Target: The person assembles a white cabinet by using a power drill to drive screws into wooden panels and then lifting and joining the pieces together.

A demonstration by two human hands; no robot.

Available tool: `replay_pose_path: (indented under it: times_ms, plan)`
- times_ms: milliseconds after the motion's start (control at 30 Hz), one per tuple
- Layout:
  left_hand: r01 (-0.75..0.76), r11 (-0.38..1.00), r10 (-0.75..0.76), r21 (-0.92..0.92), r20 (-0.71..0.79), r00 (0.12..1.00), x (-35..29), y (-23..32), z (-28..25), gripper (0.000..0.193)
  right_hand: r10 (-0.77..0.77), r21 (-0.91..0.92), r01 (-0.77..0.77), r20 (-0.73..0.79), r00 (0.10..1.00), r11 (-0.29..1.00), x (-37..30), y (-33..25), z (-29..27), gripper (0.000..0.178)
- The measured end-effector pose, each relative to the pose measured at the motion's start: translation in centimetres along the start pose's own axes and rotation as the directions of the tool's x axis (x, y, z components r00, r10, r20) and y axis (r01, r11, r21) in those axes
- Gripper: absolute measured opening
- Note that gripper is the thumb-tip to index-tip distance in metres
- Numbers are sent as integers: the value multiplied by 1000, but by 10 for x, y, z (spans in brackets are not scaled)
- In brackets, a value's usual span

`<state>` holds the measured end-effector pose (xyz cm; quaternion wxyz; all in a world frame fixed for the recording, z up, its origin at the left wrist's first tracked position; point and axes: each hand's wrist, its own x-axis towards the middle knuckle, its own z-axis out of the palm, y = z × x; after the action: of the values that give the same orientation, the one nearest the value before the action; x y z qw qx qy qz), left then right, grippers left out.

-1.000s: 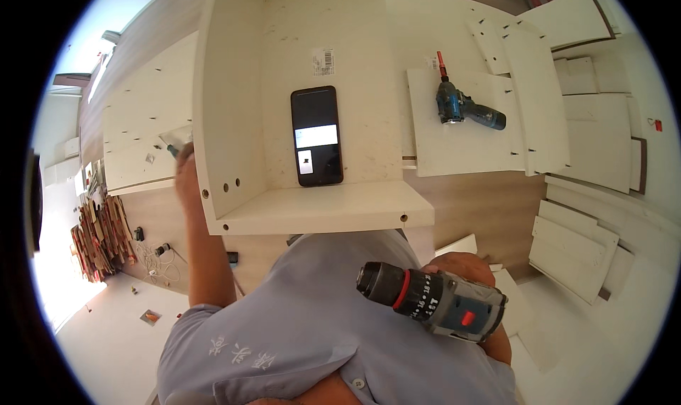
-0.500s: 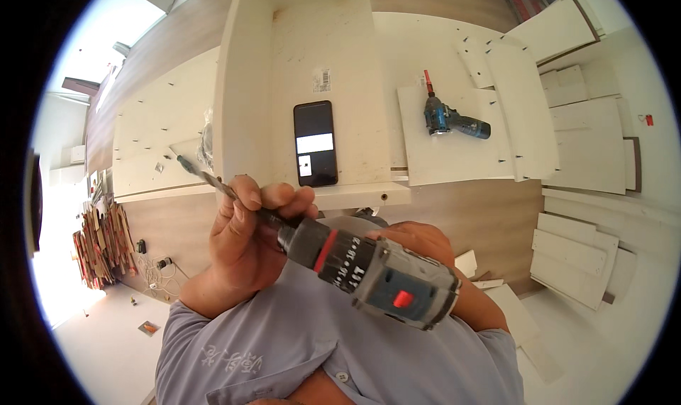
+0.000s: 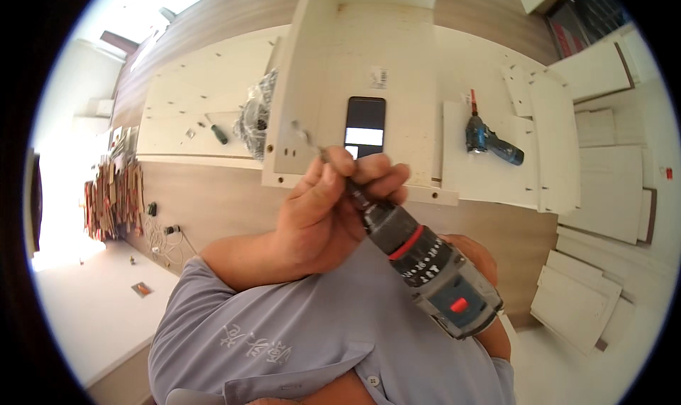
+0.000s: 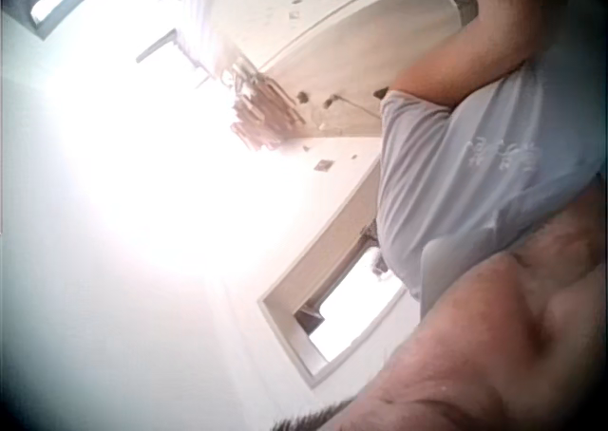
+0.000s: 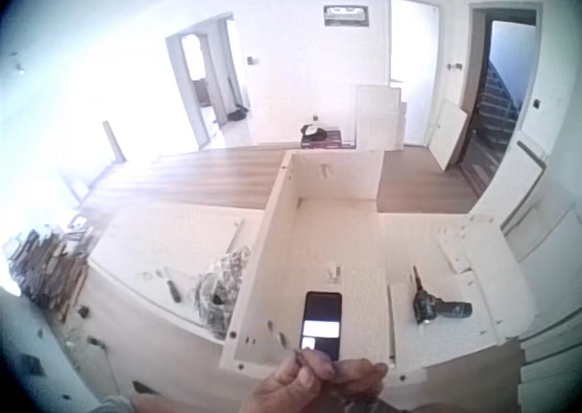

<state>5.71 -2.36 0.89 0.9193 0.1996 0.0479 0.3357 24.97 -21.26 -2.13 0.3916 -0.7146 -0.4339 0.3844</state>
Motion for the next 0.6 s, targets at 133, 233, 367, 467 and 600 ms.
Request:
replay_pose_path:
  times_ms: [133, 233, 367, 467, 600]
  plan:
    - [12, 1000, -12, 0, 23, 1000, 2, -11, 11, 15, -225, -461, 235, 78, 971, 856, -9, 54, 16, 51]
    - [48, 999, -50, -22, -93, 994, -2, -17, 24, 17, -340, -548, 310, 49, 939, 777, -16, 52, 6, 49]
    - [75, 997, -69, 33, -167, 984, -2, -22, 37, 25, -538, -251, 484, -243, 807, 838, 13, -7, 25, 51]
    - [109, 994, -111, -20, -145, 983, 11, -31, 34, 39, -627, -373, 526, -240, 741, 764, 10, 2, 30, 46]
    - [135, 990, -138, -28, -202, 970, 11, -42, 48, 49, -722, -469, 569, -259, 642, 675, 6, 11, 21, 40]
